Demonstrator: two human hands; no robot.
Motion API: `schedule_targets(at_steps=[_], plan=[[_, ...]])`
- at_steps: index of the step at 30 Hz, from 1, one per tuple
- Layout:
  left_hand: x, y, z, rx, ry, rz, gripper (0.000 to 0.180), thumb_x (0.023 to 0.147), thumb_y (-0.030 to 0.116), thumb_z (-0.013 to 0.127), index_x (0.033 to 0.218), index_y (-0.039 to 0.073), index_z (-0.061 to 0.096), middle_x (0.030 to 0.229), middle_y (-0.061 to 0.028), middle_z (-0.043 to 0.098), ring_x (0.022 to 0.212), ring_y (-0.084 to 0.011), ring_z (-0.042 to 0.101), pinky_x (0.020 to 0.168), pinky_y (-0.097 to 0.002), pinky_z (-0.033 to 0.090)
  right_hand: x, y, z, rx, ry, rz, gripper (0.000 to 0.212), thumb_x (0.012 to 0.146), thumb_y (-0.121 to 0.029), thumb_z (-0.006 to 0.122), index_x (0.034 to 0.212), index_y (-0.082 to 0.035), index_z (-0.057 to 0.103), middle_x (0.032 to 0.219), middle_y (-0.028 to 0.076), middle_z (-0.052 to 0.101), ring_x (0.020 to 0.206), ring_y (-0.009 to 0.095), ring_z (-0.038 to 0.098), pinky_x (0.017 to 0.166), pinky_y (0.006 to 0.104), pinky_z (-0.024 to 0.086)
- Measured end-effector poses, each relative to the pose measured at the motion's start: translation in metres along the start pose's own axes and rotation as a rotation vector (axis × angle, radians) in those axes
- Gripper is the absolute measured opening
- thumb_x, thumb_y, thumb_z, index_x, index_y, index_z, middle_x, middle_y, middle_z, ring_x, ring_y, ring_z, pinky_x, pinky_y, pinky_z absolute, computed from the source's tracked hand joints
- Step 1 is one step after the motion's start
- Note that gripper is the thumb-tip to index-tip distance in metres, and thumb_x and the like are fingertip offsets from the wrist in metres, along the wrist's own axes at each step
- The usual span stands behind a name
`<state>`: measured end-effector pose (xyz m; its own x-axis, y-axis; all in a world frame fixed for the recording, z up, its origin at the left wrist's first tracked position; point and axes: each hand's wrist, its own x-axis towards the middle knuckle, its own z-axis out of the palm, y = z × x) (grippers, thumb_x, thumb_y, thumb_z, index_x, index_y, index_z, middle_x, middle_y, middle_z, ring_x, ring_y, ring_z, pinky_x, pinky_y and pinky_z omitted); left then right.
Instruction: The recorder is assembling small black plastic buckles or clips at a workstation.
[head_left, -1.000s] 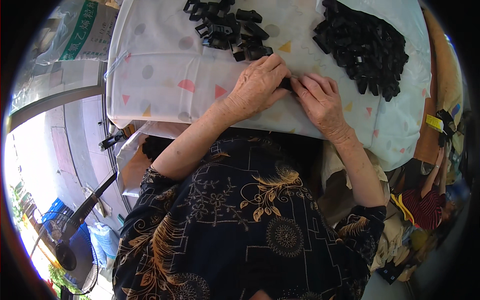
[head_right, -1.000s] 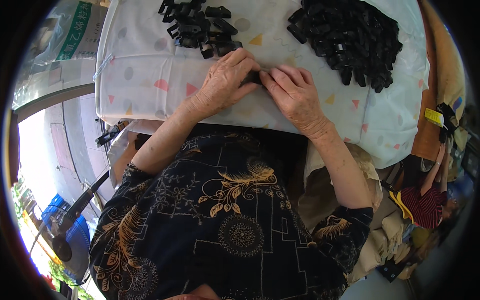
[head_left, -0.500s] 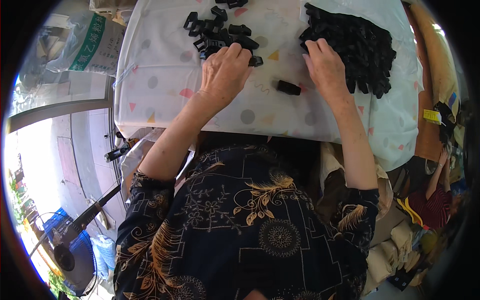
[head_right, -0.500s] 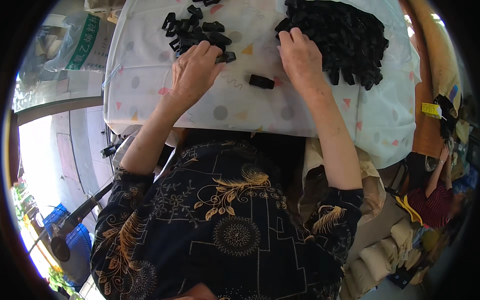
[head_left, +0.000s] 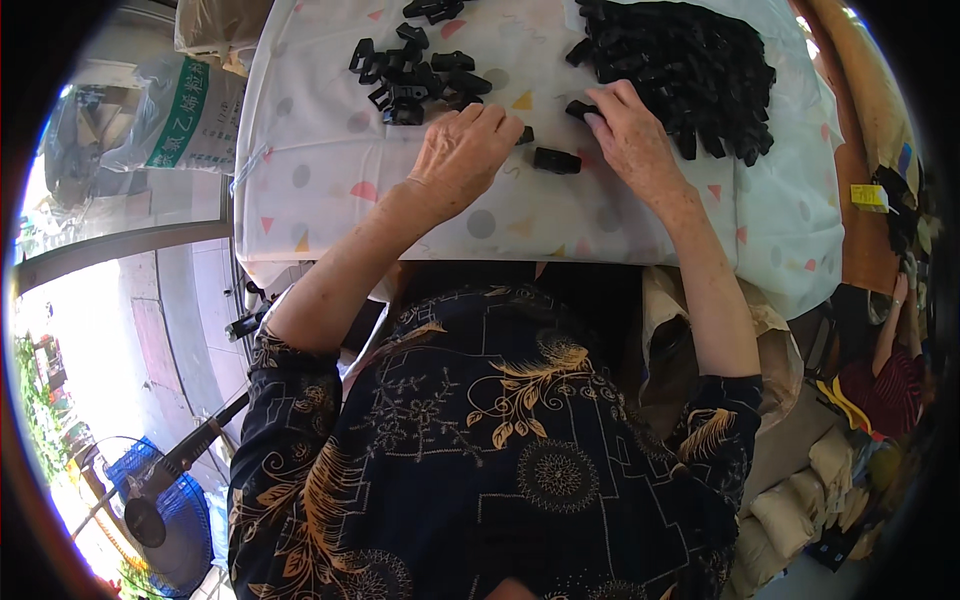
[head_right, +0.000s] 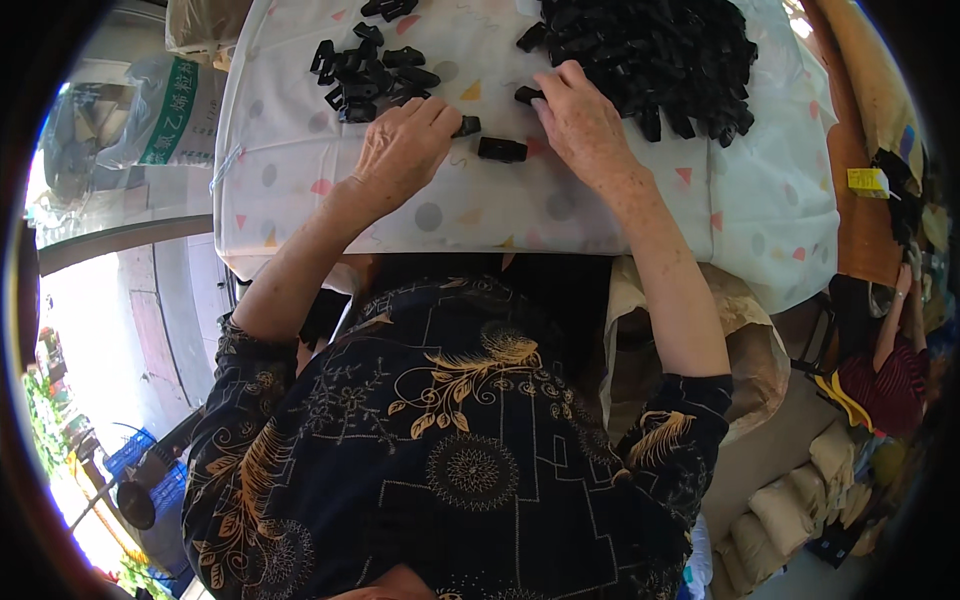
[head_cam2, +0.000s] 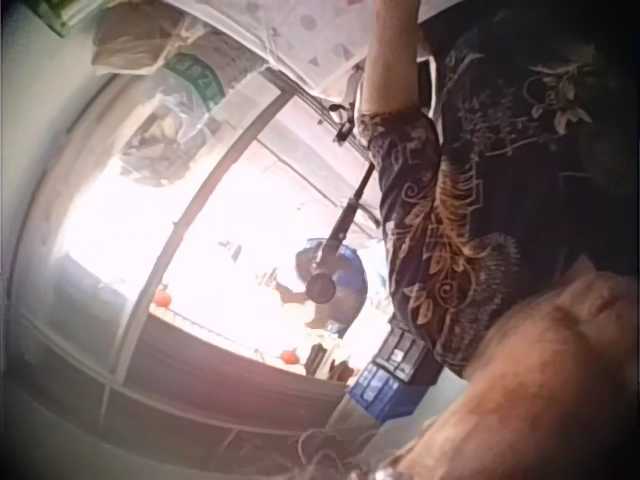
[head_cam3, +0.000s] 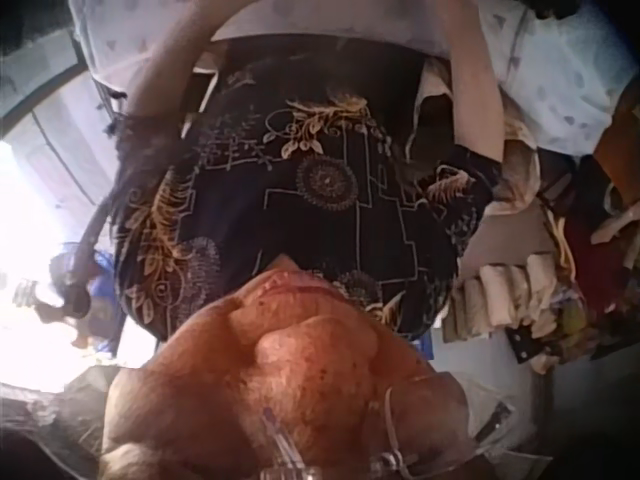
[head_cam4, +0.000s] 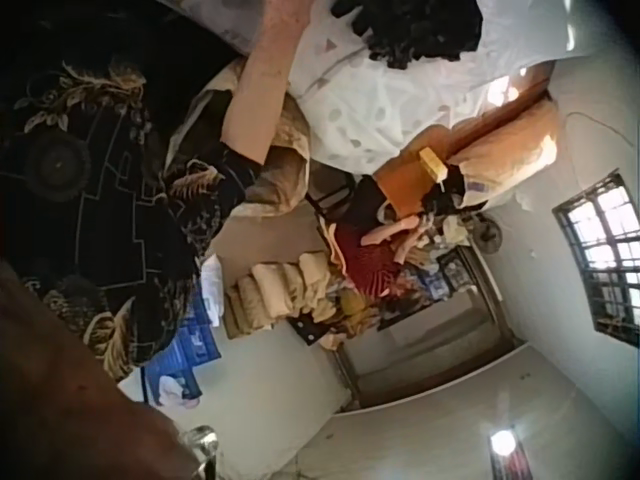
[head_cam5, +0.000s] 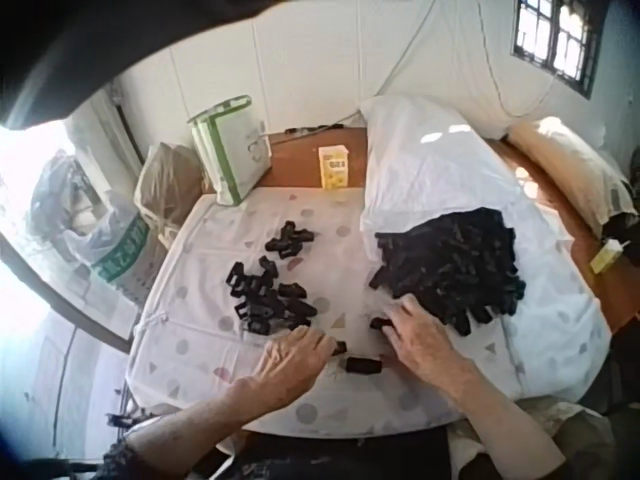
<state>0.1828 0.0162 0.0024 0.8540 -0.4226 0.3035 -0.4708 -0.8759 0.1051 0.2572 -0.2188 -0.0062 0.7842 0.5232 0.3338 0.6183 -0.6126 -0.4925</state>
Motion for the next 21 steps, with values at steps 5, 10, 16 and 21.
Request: schedule_targets(at_steps=[5, 10, 16, 21], plan=[[0.022, 0.004, 0.003, -0.025, -0.081, -0.108, 0.027, 0.078, -0.003, 0.062, 0.102, 0.004, 0.053, 0.094, -0.0107, 0.058, 0.088, -0.0288, 0.066, 0.071, -0.0406, 0.055, 0.003, 0.002, 0.002, -0.023, 0.008, -0.077, 0.027, 0.09, -0.002, 0.065, 0.117, -0.002, 0.061, 0.101, 0.014, 0.057, 0.089, 0.033, 0.063, 0.078, 0.0405, 0.052], [0.023, 0.0, 0.006, -0.023, -0.209, -0.14, 0.028, 0.079, -0.004, 0.063, 0.103, 0.002, 0.05, 0.103, -0.0148, 0.056, 0.091, -0.0311, 0.068, 0.069, -0.0402, 0.056, -0.006, 0.01, -0.001, 0.059, -0.058, -0.047, 0.032, 0.088, -0.001, 0.067, 0.119, -0.001, 0.061, 0.1, 0.016, 0.058, 0.09, 0.035, 0.063, 0.078, 0.0398, 0.052], [0.035, 0.002, 0.01, -0.152, -0.12, -0.173, 0.02, 0.083, -0.002, 0.061, 0.098, 0.006, 0.051, 0.095, -0.012, 0.059, 0.09, -0.0327, 0.067, 0.069, -0.0414, 0.055, -0.008, -0.008, -0.002, 0.139, -0.037, 0.072, 0.033, 0.086, -0.001, 0.068, 0.118, 0.0, 0.061, 0.102, 0.018, 0.061, 0.092, 0.036, 0.064, 0.082, 0.0391, 0.053], [0.034, 0.004, 0.022, -0.303, 0.04, 0.003, 0.02, 0.083, -0.001, 0.061, 0.1, 0.009, 0.056, 0.095, -0.0069, 0.059, 0.089, -0.0309, 0.066, 0.069, -0.0414, 0.055, -0.009, 0.001, -0.001, 0.072, 0.131, 0.04, 0.032, 0.085, -0.001, 0.069, 0.116, 0.0, 0.061, 0.1, 0.013, 0.063, 0.087, 0.031, 0.065, 0.077, 0.037, 0.053]])
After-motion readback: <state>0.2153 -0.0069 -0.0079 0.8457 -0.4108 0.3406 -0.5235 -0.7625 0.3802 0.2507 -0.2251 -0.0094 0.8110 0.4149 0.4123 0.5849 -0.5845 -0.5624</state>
